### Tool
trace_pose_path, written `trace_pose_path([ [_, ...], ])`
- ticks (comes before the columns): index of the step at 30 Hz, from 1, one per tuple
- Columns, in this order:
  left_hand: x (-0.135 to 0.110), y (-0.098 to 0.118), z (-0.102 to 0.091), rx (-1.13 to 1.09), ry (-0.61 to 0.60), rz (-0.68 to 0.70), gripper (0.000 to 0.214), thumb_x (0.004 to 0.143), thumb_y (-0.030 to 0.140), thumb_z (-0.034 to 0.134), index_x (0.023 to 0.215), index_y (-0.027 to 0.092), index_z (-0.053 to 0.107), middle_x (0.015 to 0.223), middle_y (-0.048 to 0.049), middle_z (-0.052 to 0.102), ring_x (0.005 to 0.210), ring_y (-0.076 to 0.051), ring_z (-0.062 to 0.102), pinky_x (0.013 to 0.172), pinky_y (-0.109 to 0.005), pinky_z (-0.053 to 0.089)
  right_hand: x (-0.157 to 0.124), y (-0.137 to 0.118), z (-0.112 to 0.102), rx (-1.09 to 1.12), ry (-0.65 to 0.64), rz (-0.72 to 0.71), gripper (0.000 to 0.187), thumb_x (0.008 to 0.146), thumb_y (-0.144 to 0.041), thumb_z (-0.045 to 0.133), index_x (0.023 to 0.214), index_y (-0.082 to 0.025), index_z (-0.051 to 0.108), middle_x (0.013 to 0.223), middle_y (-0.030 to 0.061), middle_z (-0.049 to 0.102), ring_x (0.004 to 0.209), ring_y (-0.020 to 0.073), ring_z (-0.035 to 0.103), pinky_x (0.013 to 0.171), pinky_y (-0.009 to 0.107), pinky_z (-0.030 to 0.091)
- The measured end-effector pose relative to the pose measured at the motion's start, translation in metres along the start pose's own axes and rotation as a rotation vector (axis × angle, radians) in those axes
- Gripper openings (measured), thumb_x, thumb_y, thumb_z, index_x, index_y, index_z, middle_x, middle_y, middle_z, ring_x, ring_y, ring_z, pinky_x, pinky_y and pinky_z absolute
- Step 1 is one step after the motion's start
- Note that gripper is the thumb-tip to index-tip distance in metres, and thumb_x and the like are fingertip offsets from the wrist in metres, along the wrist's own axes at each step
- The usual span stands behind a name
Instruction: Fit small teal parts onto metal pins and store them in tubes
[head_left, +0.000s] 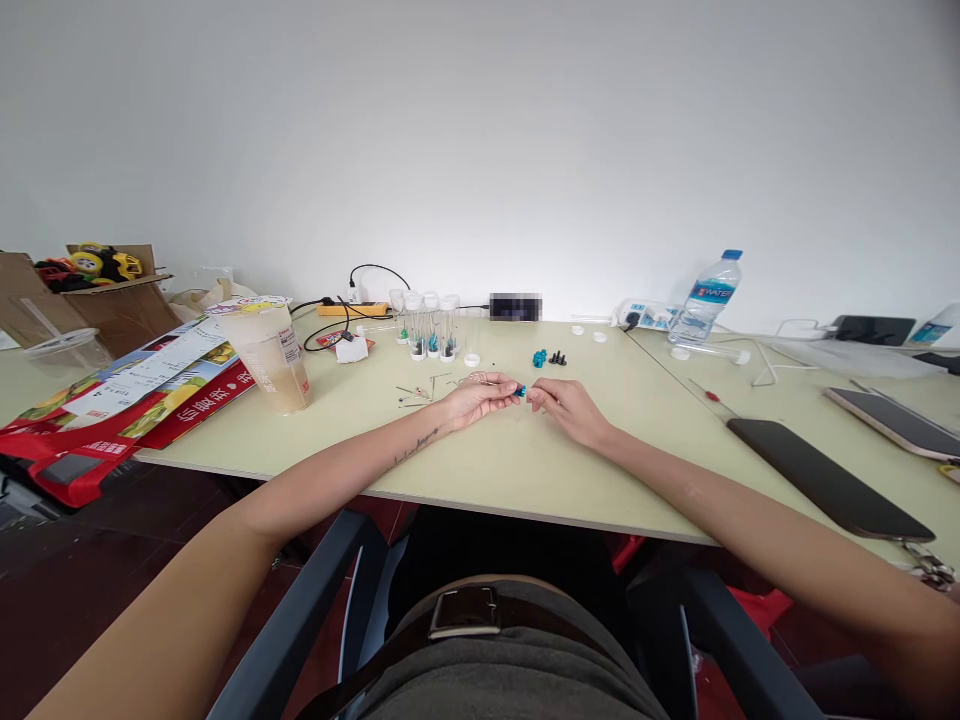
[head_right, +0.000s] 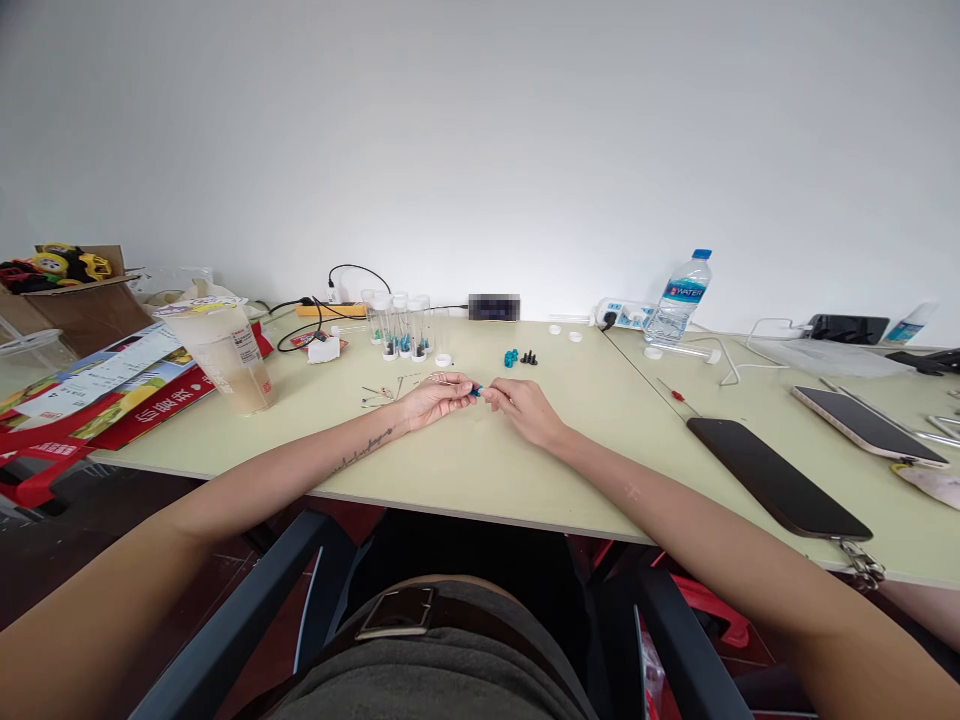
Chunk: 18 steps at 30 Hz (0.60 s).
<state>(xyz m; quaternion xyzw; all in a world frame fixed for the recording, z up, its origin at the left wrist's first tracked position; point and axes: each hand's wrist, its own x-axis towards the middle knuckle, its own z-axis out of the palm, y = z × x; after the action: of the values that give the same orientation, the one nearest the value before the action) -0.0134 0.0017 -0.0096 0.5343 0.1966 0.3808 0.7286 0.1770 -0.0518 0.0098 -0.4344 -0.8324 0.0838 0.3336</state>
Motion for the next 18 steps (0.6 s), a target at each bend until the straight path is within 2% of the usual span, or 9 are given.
trace_pose_path([
  [5, -0.0002, 0.0006, 0.0005, -0.005, 0.029, 0.008, 0.018, 0.068, 0.016, 0.071, 0.082, 0.008, 0.063, 0.073, -0.0042, 0.064, 0.072, -0.009, 0.062, 0.075, -0.022, 0.045, 0.0003, -0.0004, 0.0004, -0.018, 0.094, -0.015, 0.026, 0.084, -0.045, 0.047, 0.083, -0.021, 0.056, 0.081, 0.0028, 0.064, 0.064, 0.0146, 0.053, 0.061, 0.027, 0.040],
  [11, 0.0001, -0.0001, -0.0001, 0.002, -0.005, 0.007, 0.020, 0.067, 0.018, 0.071, 0.082, 0.008, 0.063, 0.074, -0.0047, 0.065, 0.072, -0.010, 0.062, 0.077, -0.023, 0.046, 0.0000, 0.0003, -0.0006, -0.005, -0.007, 0.001, 0.037, 0.090, -0.044, 0.035, 0.071, -0.020, 0.056, 0.069, 0.0020, 0.062, 0.061, 0.0144, 0.054, 0.063, 0.027, 0.040],
  [16, 0.0004, -0.0003, -0.0004, -0.004, 0.030, 0.012, 0.020, 0.067, 0.017, 0.072, 0.082, 0.008, 0.063, 0.074, -0.0043, 0.064, 0.073, -0.010, 0.062, 0.075, -0.022, 0.046, 0.0003, -0.0005, 0.0000, -0.025, 0.096, -0.015, 0.028, 0.083, -0.048, 0.046, 0.083, -0.021, 0.056, 0.081, 0.0033, 0.064, 0.064, 0.0151, 0.053, 0.061, 0.028, 0.040],
  [18, 0.0004, -0.0002, -0.0002, -0.001, 0.024, 0.010, 0.020, 0.067, 0.017, 0.071, 0.083, 0.008, 0.063, 0.074, -0.0042, 0.064, 0.073, -0.010, 0.062, 0.074, -0.022, 0.046, 0.0002, -0.0006, -0.0003, -0.022, 0.078, -0.017, 0.029, 0.085, -0.047, 0.044, 0.081, -0.021, 0.056, 0.079, 0.0030, 0.064, 0.063, 0.0149, 0.053, 0.061, 0.028, 0.041],
])
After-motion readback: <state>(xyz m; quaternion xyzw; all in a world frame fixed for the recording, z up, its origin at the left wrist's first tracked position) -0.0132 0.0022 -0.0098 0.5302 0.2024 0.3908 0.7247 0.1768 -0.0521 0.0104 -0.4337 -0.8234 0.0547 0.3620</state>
